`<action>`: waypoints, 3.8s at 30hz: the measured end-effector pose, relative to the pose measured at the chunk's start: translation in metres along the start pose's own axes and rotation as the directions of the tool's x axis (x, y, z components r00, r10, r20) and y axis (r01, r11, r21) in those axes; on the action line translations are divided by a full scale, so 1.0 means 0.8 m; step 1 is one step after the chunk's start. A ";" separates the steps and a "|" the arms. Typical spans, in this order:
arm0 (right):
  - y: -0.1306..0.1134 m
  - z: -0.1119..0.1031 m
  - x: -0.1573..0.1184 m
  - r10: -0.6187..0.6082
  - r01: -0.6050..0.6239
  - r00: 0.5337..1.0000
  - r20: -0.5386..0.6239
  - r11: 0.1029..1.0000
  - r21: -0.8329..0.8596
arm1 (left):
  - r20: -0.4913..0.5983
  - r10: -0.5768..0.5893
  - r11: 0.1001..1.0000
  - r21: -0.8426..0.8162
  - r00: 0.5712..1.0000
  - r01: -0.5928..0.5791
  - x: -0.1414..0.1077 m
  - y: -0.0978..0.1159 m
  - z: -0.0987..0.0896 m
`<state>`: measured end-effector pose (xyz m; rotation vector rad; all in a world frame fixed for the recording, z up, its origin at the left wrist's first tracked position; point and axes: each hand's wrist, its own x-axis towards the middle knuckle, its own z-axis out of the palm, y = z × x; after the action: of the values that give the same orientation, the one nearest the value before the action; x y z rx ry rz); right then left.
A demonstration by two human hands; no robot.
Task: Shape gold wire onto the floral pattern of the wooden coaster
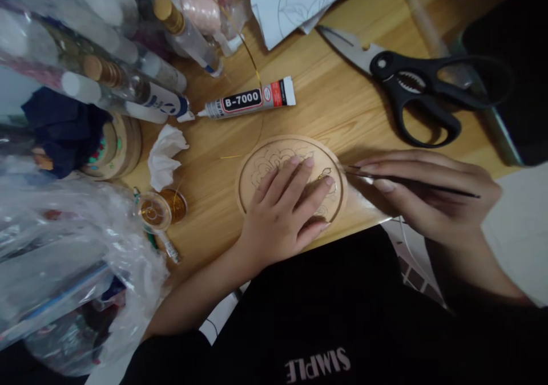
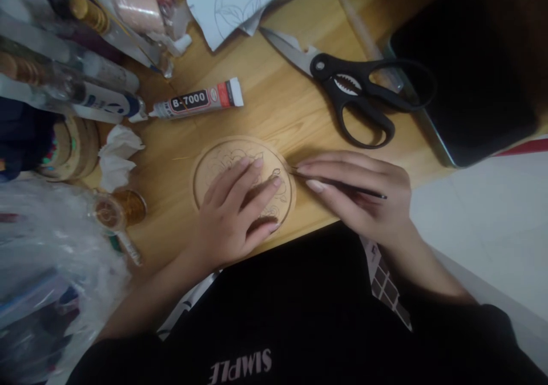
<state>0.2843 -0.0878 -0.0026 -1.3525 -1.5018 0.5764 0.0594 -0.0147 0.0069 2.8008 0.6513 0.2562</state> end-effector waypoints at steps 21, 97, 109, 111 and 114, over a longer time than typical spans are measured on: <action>-0.002 0.002 0.002 0.041 -0.040 0.998 -0.050 0.999 0.029 | -0.023 -0.019 0.998 -0.059 1.000 0.018 0.001 0.001 -0.001; 0.002 0.005 -0.001 0.155 -0.152 0.982 -0.104 0.988 0.038 | -0.158 -0.083 0.991 -0.121 0.984 0.064 -0.011 -0.007 -0.030; -0.025 0.025 0.050 0.336 -0.216 0.910 -0.243 0.885 0.413 | -0.239 -0.488 0.846 -0.368 0.840 0.386 -0.009 -0.045 -0.052; -0.033 0.031 0.066 0.358 -0.206 0.894 -0.269 0.862 0.463 | -0.215 -0.530 0.797 -0.457 0.821 0.395 0.010 -0.043 -0.050; -0.041 0.034 0.080 0.406 -0.193 0.857 -0.316 0.823 0.535 | -0.171 -0.571 0.716 -0.583 0.803 0.385 0.037 -0.040 -0.051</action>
<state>0.2528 -0.0303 0.0373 -1.2176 -0.7175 0.7538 0.0633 0.0349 0.0396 1.9779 1.1706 0.7031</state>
